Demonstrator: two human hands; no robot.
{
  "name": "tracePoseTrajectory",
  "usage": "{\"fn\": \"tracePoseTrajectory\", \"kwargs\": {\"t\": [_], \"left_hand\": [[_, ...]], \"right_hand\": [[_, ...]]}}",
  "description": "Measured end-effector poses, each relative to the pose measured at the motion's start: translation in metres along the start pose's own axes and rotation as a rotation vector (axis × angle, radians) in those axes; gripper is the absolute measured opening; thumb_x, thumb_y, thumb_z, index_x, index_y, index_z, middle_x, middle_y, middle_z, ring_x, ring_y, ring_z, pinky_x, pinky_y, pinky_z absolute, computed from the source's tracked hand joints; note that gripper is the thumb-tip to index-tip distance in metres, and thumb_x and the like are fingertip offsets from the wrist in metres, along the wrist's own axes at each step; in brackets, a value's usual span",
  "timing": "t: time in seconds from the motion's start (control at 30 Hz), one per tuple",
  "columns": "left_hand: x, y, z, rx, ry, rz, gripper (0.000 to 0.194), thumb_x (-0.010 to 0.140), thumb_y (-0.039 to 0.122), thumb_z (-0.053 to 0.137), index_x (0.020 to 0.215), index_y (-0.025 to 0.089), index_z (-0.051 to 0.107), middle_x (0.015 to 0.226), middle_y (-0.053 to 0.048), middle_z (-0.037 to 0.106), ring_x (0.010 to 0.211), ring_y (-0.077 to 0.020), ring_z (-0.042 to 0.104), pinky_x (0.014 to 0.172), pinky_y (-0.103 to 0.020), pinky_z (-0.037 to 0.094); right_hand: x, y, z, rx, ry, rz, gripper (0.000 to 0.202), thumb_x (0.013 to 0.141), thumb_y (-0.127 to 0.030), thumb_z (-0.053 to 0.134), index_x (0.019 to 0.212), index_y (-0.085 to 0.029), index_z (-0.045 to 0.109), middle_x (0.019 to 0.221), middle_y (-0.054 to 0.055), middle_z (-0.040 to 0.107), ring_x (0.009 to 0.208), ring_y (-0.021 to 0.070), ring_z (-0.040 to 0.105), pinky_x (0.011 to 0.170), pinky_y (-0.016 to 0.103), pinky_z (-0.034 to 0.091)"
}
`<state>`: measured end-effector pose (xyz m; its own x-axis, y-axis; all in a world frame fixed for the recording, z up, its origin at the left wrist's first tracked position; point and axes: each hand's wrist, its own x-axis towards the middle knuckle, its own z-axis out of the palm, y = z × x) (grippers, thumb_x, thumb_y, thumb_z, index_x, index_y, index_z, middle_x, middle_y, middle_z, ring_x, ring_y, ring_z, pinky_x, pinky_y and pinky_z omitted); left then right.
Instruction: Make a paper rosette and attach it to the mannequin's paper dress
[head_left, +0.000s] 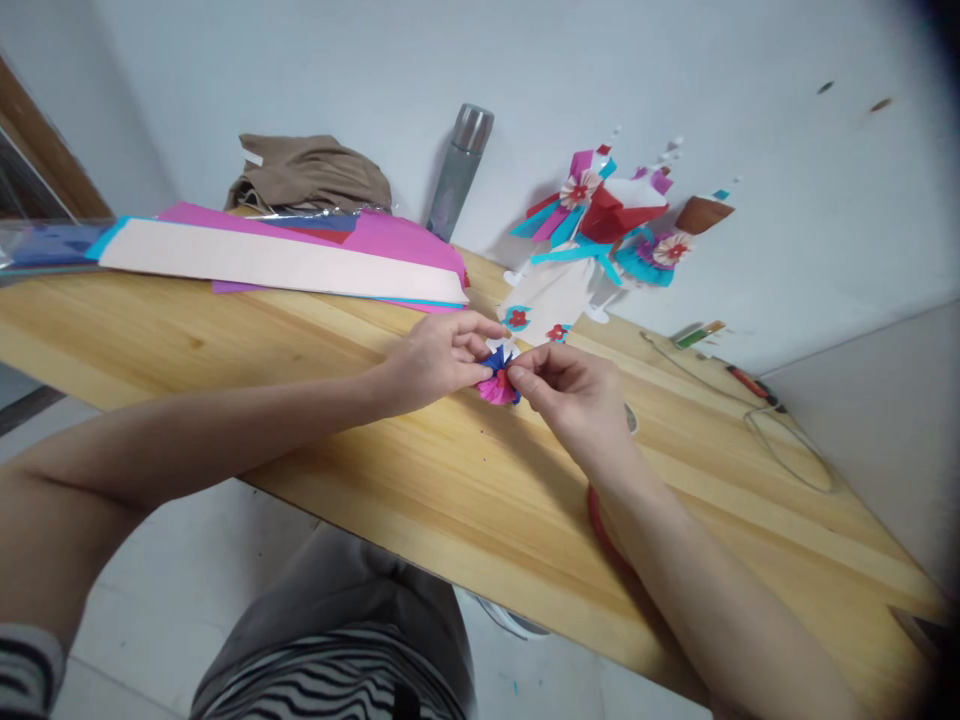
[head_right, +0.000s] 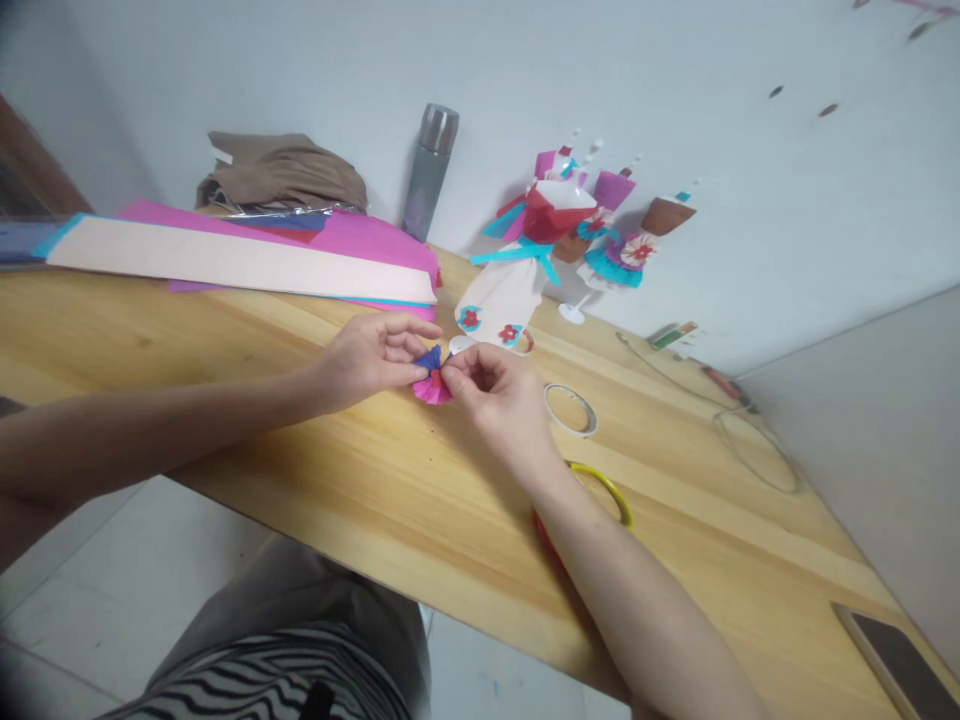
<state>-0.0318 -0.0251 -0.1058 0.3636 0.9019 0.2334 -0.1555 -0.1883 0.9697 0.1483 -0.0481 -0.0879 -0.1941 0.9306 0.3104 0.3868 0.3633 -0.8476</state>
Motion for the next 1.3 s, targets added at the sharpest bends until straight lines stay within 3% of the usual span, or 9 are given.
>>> {"fn": "tracePoseTrajectory", "kwargs": {"t": [0.3,0.43,0.53,0.8,0.97,1.07,1.3], "left_hand": [[0.001,-0.006,-0.001,-0.077,-0.052,0.024,0.039,0.065,0.002,0.076,0.102,0.011,0.065,0.074,0.001,0.068,0.065,-0.0084,0.066,0.066,-0.021,0.054],[0.002,-0.008,0.000,-0.149,-0.104,0.009,0.049,0.061,0.006,0.081,0.106,0.011,0.065,0.083,-0.003,0.072,0.078,-0.0128,0.071,0.078,-0.027,0.057],[0.002,-0.009,0.002,-0.197,-0.139,-0.009,0.049,0.063,0.013,0.083,0.109,0.012,0.065,0.095,-0.008,0.074,0.087,-0.0166,0.072,0.083,-0.032,0.057],[0.000,-0.012,-0.001,-0.237,-0.121,-0.013,0.038,0.063,0.008,0.080,0.098,0.013,0.065,0.095,-0.006,0.074,0.088,-0.0150,0.070,0.081,-0.029,0.056],[0.000,-0.008,-0.001,-0.220,-0.142,-0.035,0.039,0.064,0.008,0.079,0.101,0.012,0.067,0.092,-0.006,0.075,0.085,-0.0141,0.071,0.079,-0.028,0.056],[0.000,-0.005,-0.002,-0.217,-0.143,-0.044,0.038,0.064,0.008,0.079,0.100,0.012,0.067,0.091,-0.005,0.075,0.083,-0.0129,0.070,0.078,-0.027,0.056],[0.000,-0.003,-0.002,-0.194,-0.131,-0.025,0.035,0.066,0.009,0.078,0.099,0.011,0.068,0.092,-0.006,0.075,0.087,-0.0134,0.070,0.080,-0.026,0.054]], "right_hand": [[-0.001,0.013,0.004,-0.041,0.068,-0.018,0.014,0.077,-0.032,0.069,0.077,-0.023,0.059,0.062,-0.003,0.054,0.054,0.0128,0.049,0.052,0.029,0.039],[-0.001,0.011,0.004,-0.079,0.151,-0.066,0.026,0.074,-0.032,0.071,0.097,-0.024,0.061,0.091,0.002,0.065,0.069,0.0153,0.058,0.058,0.030,0.045],[-0.002,0.009,0.006,-0.031,0.122,-0.060,0.039,0.075,-0.034,0.072,0.110,-0.026,0.058,0.105,0.005,0.067,0.081,0.0186,0.063,0.065,0.034,0.050],[-0.002,0.006,0.010,0.407,-0.030,0.162,0.044,0.069,-0.028,0.080,0.107,-0.026,0.059,0.075,-0.005,0.060,0.064,0.0130,0.059,0.064,0.031,0.051],[0.000,0.002,0.006,0.586,-0.102,0.355,0.028,0.068,-0.037,0.081,0.089,-0.024,0.066,0.074,-0.002,0.063,0.065,0.0124,0.060,0.064,0.028,0.052],[0.001,0.000,0.003,0.587,-0.119,0.354,0.027,0.069,-0.042,0.079,0.085,-0.024,0.066,0.076,-0.001,0.065,0.068,0.0147,0.063,0.065,0.030,0.054],[0.000,0.003,0.005,0.409,-0.062,0.244,0.035,0.062,-0.032,0.082,0.092,-0.024,0.065,0.068,-0.005,0.062,0.059,0.0118,0.058,0.061,0.028,0.052]]}}
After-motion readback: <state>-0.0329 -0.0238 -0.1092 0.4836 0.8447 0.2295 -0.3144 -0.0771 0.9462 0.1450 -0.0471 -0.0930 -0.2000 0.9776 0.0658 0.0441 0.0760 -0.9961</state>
